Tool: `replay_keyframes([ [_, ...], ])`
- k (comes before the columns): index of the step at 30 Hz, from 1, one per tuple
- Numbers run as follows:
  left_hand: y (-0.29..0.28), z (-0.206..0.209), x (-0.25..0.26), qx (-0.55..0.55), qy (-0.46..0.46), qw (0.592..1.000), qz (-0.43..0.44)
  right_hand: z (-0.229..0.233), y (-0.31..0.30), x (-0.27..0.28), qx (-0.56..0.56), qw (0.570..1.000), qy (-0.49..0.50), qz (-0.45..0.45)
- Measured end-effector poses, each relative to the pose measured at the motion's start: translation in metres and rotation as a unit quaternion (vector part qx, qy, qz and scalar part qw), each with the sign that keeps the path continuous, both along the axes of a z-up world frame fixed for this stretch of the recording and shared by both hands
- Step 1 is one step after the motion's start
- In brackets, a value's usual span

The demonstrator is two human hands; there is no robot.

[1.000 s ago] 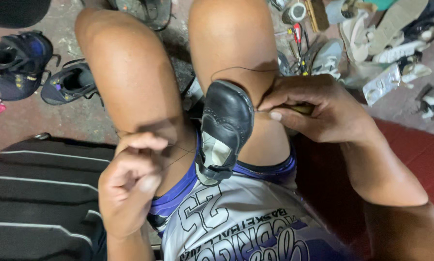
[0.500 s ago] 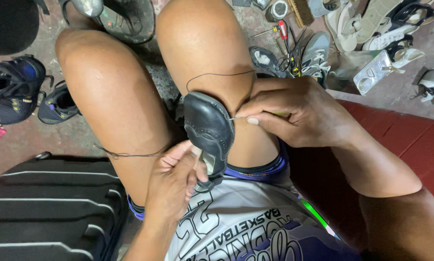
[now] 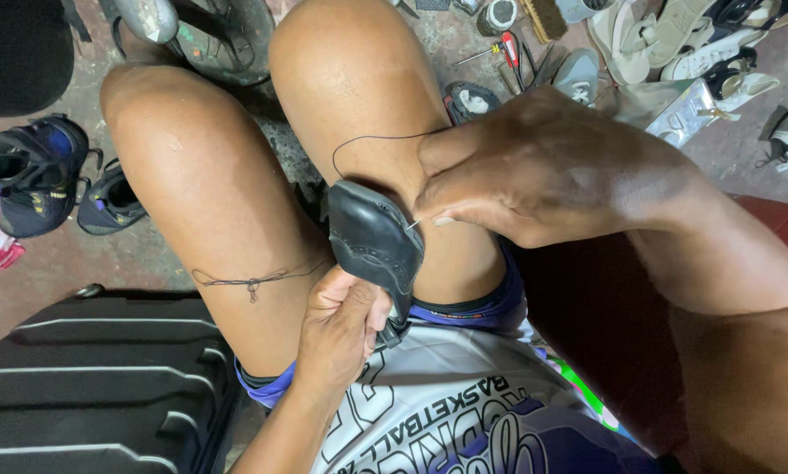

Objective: The person sits on the floor and sews a black leather shoe using a needle and thread. They repeatedly push the needle through the shoe's upper and pull the thread to secure the stitching.

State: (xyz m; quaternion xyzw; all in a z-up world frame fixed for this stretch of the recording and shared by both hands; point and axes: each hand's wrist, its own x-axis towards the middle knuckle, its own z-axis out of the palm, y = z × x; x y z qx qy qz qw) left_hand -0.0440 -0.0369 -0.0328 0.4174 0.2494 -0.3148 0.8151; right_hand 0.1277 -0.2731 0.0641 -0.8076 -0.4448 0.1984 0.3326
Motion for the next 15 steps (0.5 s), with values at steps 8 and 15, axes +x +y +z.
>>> replay_keyframes([
  [8,0.006,-0.010,-0.006,0.011,-0.012,0.999,-0.035,0.012,0.009,0.006,-0.043,0.998,-0.027,0.039],
  [15,0.011,-0.016,-0.007,0.015,-0.002,0.998,-0.056,0.014,0.008,0.005,-0.050,0.998,-0.028,0.035],
])
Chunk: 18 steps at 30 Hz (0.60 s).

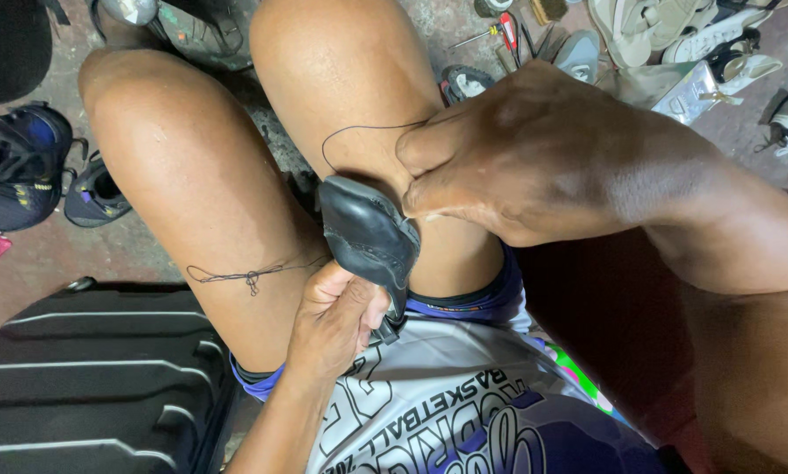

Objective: The person sits on the floor and sews a black leather shoe using a needle and thread. They repeatedly push the needle through the shoe's upper and pull the thread to secure the stitching.

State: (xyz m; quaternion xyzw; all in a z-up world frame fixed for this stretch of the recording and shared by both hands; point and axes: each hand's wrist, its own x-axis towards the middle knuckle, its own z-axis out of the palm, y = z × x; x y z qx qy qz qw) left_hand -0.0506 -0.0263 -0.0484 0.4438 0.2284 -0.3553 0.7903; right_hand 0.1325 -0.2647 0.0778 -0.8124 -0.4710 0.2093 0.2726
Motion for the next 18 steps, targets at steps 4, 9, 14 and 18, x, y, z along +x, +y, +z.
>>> replay_keyframes([
  [4,-0.002,-0.004,0.000,-0.055,-0.023,0.998,0.036,-0.005,0.002,-0.003,0.004,1.000,-0.006,-0.005],
  [9,0.000,0.003,0.011,-0.064,0.013,0.997,0.051,-0.012,0.004,-0.019,0.016,0.997,-0.058,-0.045],
  [14,0.007,0.025,0.023,0.088,-0.002,0.996,-0.020,-0.015,0.011,-0.041,-0.050,0.990,-0.119,-0.052],
  [18,0.007,0.024,0.019,0.075,-0.020,0.997,-0.014,-0.017,0.012,-0.048,-0.090,0.987,-0.121,-0.056],
])
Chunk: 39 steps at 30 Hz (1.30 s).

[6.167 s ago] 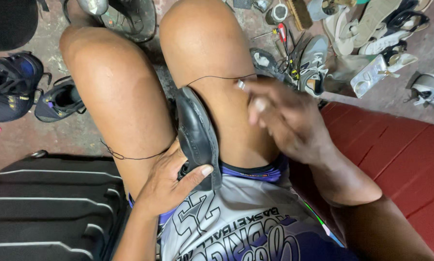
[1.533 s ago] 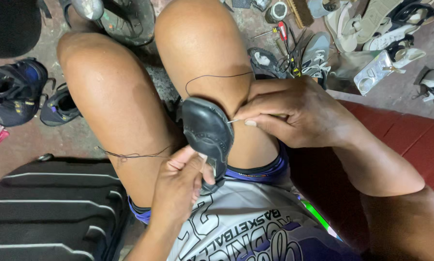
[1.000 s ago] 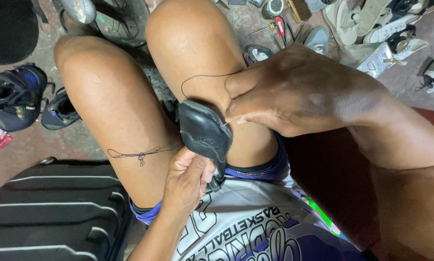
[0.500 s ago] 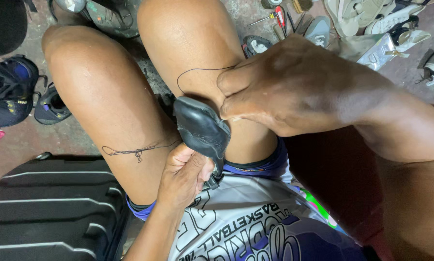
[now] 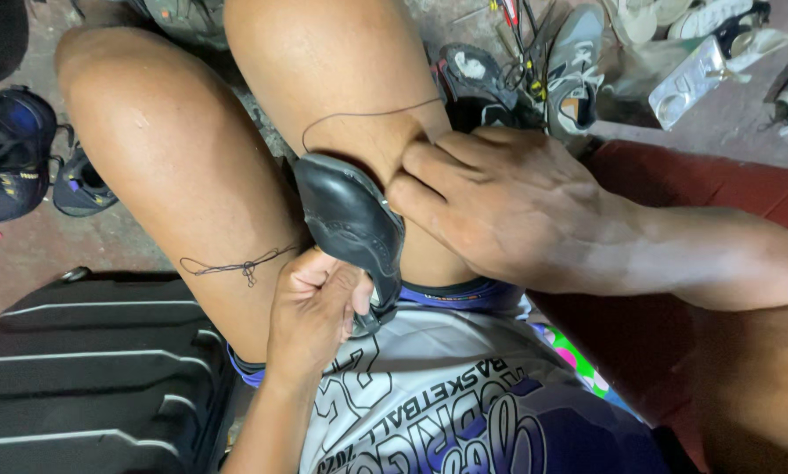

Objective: The person sits on the floor and sews a black leather shoe using a needle and thread. They repeatedly push the needle through the shoe's upper and pull the thread to secure the stitching.

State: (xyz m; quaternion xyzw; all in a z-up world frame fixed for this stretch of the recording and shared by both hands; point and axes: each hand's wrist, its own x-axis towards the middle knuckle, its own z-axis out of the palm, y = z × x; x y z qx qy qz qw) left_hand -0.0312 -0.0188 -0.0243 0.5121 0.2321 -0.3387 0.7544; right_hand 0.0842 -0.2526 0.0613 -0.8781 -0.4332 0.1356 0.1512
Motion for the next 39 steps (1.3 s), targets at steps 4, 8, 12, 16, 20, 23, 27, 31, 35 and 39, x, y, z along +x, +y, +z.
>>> replay_keyframes([
  [4,0.000,-0.003,0.003,-0.011,0.001,1.000,0.025,-0.007,0.005,0.005,0.013,0.998,-0.067,-0.003],
  [8,0.001,0.004,0.006,-0.026,0.016,0.999,0.032,-0.016,-0.001,0.012,0.038,0.989,-0.146,0.005],
  [12,0.000,0.009,0.007,0.005,0.018,0.999,0.049,-0.026,-0.009,0.016,0.023,0.988,-0.152,-0.005],
  [16,0.007,0.018,-0.002,0.064,-0.005,0.996,0.059,-0.037,-0.010,0.014,0.048,0.983,-0.177,-0.031],
  [20,0.005,0.027,0.001,0.076,0.025,0.993,0.089,-0.044,-0.012,0.018,0.067,0.982,-0.168,-0.056],
  [23,0.002,0.033,0.002,0.063,0.067,0.985,0.146,-0.048,-0.012,0.017,0.085,0.984,-0.146,-0.055],
  [27,0.010,0.029,0.006,0.030,0.070,0.987,0.143,-0.050,-0.011,0.013,0.083,0.984,-0.144,-0.063],
  [31,0.014,0.031,0.004,0.149,-0.005,0.989,0.013,-0.044,-0.009,0.015,0.049,0.982,-0.170,-0.063],
  [35,0.007,0.035,0.007,-0.006,0.090,0.978,0.186,-0.037,-0.007,0.017,0.044,0.980,-0.183,-0.070],
  [39,0.012,0.035,0.006,0.057,0.104,0.976,0.184,-0.040,-0.008,0.015,0.021,0.978,-0.192,-0.080],
])
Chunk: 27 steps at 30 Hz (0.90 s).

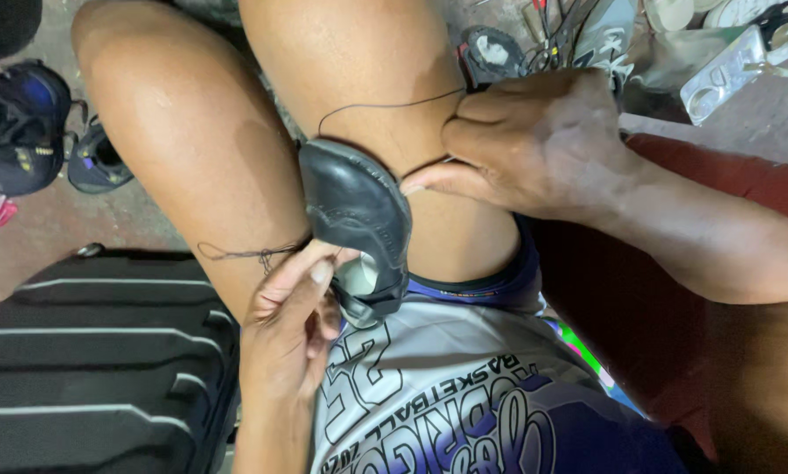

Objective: The person sits on the floor and sews a black leather shoe using a needle and thread. They repeatedly push the needle through the shoe's upper and pull the thread to secure the stitching.

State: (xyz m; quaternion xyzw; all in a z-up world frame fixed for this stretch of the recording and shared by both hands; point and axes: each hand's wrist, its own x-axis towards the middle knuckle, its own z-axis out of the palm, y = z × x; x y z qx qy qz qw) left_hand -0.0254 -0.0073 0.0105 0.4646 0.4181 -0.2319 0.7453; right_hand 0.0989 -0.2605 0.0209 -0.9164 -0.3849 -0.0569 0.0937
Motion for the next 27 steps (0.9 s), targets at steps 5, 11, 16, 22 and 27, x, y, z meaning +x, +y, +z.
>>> replay_keyframes([
  [5,-0.008,0.006,-0.008,0.275,-0.149,0.935,-0.169,-0.003,-0.005,0.001,0.001,1.000,-0.006,0.005],
  [11,-0.009,0.000,-0.006,0.281,-0.129,0.938,-0.159,-0.001,-0.035,0.016,-0.040,0.999,0.007,0.000],
  [16,-0.013,0.029,0.011,0.410,-0.256,0.851,-0.206,0.002,-0.040,0.004,0.010,1.000,0.028,-0.006],
  [22,-0.034,0.057,0.049,0.492,-0.461,0.666,-0.319,0.006,-0.031,-0.007,0.069,0.995,0.074,0.005],
  [27,-0.045,0.050,0.071,0.502,-0.495,0.606,-0.370,0.006,-0.030,-0.008,0.063,0.996,0.069,-0.002],
])
